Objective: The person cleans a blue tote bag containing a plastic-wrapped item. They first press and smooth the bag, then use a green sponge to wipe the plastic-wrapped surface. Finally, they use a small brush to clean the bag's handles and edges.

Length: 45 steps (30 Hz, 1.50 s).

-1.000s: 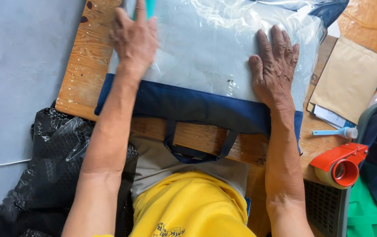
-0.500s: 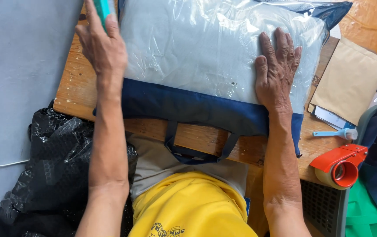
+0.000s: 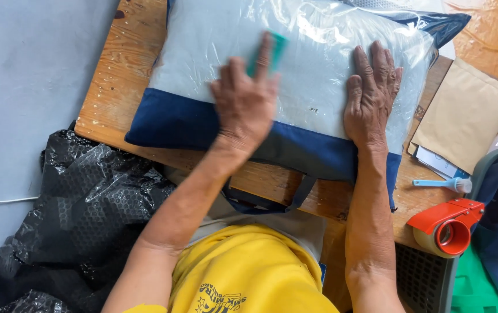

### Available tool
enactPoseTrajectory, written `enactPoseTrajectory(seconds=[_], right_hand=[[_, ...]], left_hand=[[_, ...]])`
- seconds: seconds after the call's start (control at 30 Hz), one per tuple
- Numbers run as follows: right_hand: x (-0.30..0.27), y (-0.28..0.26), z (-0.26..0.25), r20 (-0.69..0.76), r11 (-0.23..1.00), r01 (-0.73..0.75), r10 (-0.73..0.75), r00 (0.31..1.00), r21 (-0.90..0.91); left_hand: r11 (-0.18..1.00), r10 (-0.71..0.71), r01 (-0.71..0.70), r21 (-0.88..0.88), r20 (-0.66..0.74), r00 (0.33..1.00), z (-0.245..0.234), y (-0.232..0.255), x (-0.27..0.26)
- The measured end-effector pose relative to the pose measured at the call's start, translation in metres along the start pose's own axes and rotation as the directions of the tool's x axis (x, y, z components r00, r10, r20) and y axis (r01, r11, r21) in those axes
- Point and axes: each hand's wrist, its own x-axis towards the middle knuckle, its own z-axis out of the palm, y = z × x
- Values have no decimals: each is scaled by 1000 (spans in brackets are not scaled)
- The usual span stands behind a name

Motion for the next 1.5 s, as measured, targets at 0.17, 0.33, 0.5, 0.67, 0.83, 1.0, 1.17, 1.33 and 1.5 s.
enactPoseTrajectory(seconds=[0.17, 0.33, 0.5, 0.67, 0.83, 1.0, 1.17, 1.33, 1.5], right_hand=[[2, -7, 3, -5, 1000, -8, 8, 1000, -9], [-2, -10, 3, 4, 999, -22, 22, 1000, -23], [-2, -2, 6, -21, 1000, -8, 7, 1000, -27], [-2, -1, 6, -29, 1000, -21, 20, 999, -16], [-4, 2, 5, -20, 1000, -15, 14, 1000, -18], [-5, -6, 0, -3, 1000, 0, 0, 1000, -7], [-1, -11, -1, -12, 1000, -5, 5, 1000, -11], [0, -17, 1, -13, 1000, -7, 7, 1000, -19], [-2, -11, 2, -15, 1000, -3, 3, 1000, -15]], left_hand=[[917, -351, 385, -102, 251, 902, 11, -176, 39], [632, -321, 653, -416, 627, 710, 5, -204, 43], [737, -590, 664, -125, 362, 722, 12, -193, 47], [942, -273, 228, -245, -168, 947, -29, -57, 3], [960, 163, -176, -218, -77, 984, -37, 77, -67], [979, 108, -112, -170, -30, 994, -18, 49, -76], [963, -260, 259, -79, -8, 966, -11, -111, -16], [784, -403, 552, -285, 443, 801, 6, -213, 8], [706, -466, 666, -239, 551, 692, -6, -207, 23]])
